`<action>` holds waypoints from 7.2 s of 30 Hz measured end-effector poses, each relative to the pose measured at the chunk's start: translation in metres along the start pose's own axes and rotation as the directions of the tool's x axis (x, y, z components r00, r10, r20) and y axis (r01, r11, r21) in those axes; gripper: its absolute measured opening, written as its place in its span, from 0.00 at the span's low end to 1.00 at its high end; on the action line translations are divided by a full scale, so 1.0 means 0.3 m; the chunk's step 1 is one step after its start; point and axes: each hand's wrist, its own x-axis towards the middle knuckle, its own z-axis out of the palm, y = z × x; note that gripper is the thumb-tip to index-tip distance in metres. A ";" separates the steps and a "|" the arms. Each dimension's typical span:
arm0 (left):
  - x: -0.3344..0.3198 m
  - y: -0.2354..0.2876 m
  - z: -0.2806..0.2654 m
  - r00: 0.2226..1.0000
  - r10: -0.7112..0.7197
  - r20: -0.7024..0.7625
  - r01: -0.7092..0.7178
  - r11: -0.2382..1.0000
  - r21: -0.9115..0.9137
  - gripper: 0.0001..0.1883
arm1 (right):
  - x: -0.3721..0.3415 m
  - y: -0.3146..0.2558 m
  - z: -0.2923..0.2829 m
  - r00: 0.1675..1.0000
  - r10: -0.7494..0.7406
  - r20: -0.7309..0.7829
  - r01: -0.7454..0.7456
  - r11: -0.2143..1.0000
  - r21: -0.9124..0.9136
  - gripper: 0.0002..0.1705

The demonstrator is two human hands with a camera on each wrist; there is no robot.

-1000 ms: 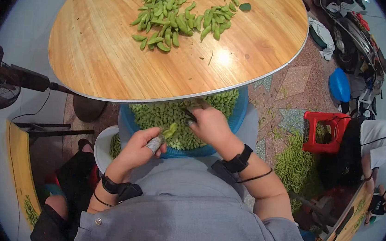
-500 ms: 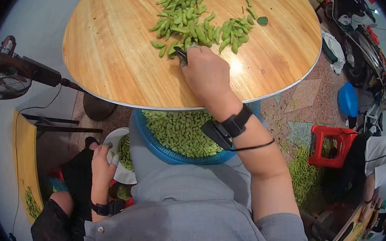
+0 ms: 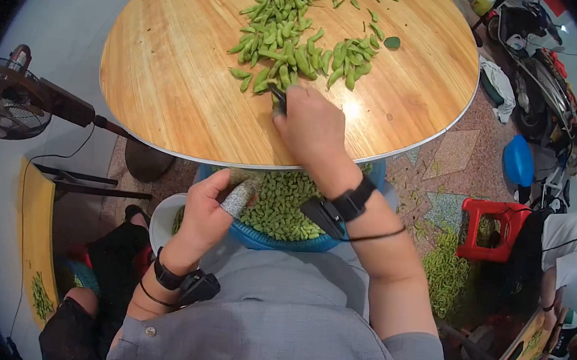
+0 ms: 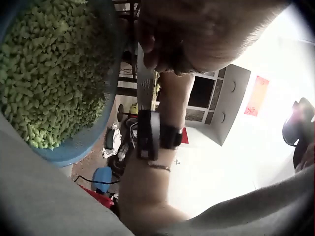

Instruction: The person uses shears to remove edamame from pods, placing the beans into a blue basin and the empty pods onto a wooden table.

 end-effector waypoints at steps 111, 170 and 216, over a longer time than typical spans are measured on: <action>-0.318 -0.180 -0.261 0.960 -0.054 -0.276 0.258 0.557 0.789 0.10 | 0.120 0.014 0.043 0.990 -0.135 -0.047 0.140 0.982 0.127 0.11; -0.028 -0.091 0.011 0.987 -0.079 0.138 0.054 0.984 0.171 0.03 | -0.435 -0.030 -0.071 0.653 -0.103 0.750 -0.746 0.081 0.661 0.21; -0.288 -0.243 -0.366 0.941 -0.126 -0.314 0.334 0.486 0.807 0.10 | 0.079 0.008 0.004 0.991 -0.062 -0.119 0.062 0.998 -0.005 0.10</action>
